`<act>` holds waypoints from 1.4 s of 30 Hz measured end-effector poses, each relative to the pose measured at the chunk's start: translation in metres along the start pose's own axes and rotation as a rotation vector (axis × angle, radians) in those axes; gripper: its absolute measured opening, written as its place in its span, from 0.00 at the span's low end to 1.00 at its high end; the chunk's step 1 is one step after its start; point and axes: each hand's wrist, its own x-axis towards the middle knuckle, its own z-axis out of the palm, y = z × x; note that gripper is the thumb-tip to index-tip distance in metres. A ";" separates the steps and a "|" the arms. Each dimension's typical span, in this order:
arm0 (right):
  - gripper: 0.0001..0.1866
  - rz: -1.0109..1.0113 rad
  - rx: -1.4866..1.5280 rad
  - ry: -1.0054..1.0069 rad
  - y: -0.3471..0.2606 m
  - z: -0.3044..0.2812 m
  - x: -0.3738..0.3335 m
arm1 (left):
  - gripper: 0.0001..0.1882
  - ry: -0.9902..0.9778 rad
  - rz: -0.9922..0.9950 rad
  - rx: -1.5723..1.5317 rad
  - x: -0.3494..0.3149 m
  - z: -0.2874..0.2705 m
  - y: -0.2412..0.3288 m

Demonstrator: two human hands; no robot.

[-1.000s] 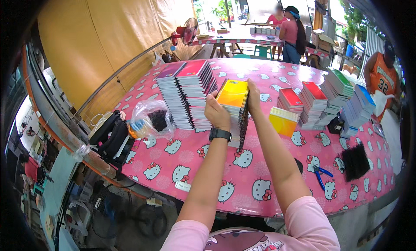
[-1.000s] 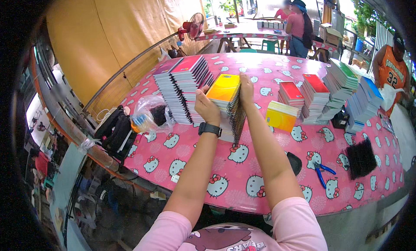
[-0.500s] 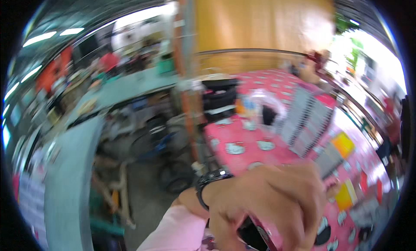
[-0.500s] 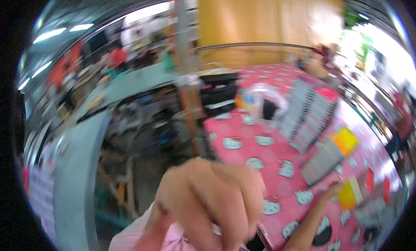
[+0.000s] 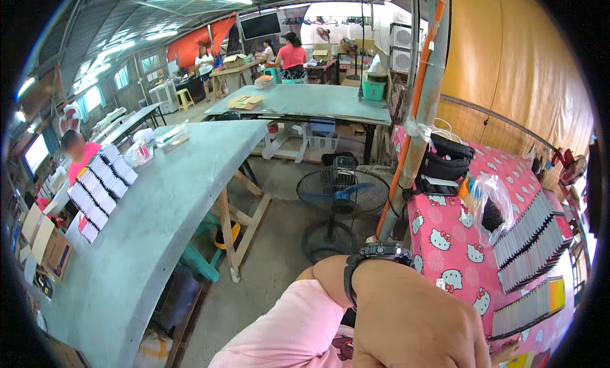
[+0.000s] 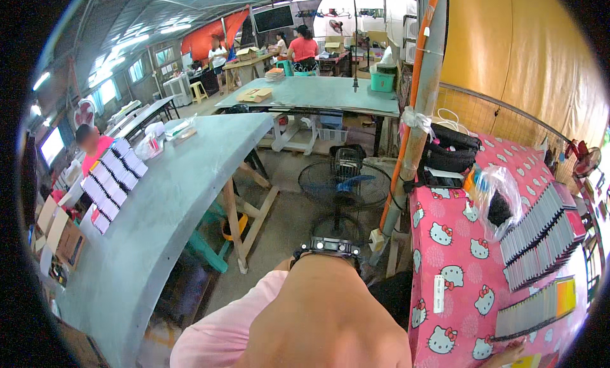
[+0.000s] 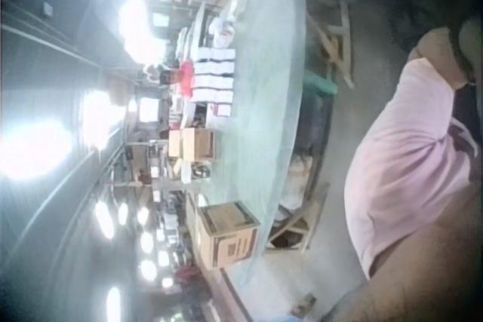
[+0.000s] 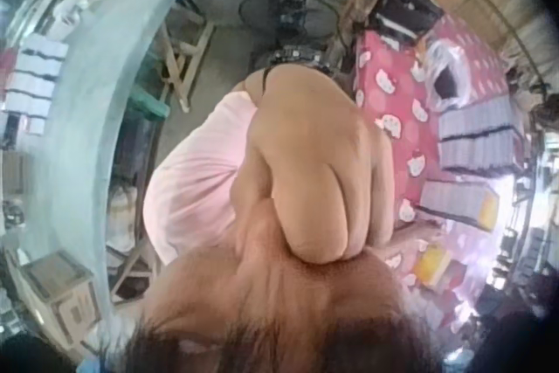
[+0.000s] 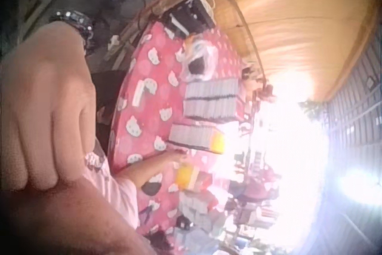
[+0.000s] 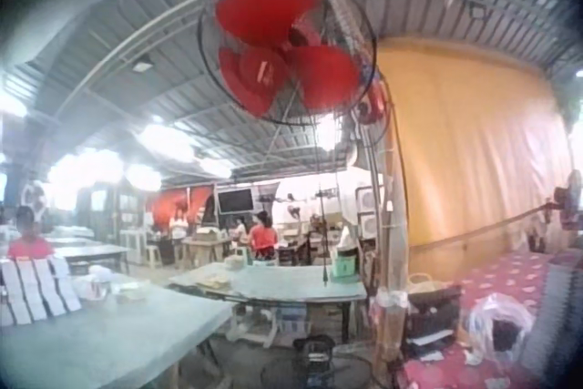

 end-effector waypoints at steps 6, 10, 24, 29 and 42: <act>0.17 0.001 -0.001 0.000 0.018 -0.012 0.008 | 0.25 -0.090 -0.686 -0.176 -0.055 -0.051 0.030; 0.17 -0.003 0.016 -0.004 0.025 -0.016 0.005 | 0.26 0.350 -1.424 -0.102 -0.153 -0.035 0.050; 0.17 -0.018 -0.026 -0.137 0.015 -0.022 -0.003 | 0.54 -0.316 -2.464 0.383 -0.370 0.100 0.067; 0.16 -0.076 -0.004 -0.102 0.034 -0.027 0.009 | 0.54 -0.285 -2.478 0.352 -0.382 0.093 0.058; 0.23 0.006 -0.279 -0.189 0.036 -0.033 0.015 | 0.52 -0.238 -2.479 0.396 -0.398 0.096 0.064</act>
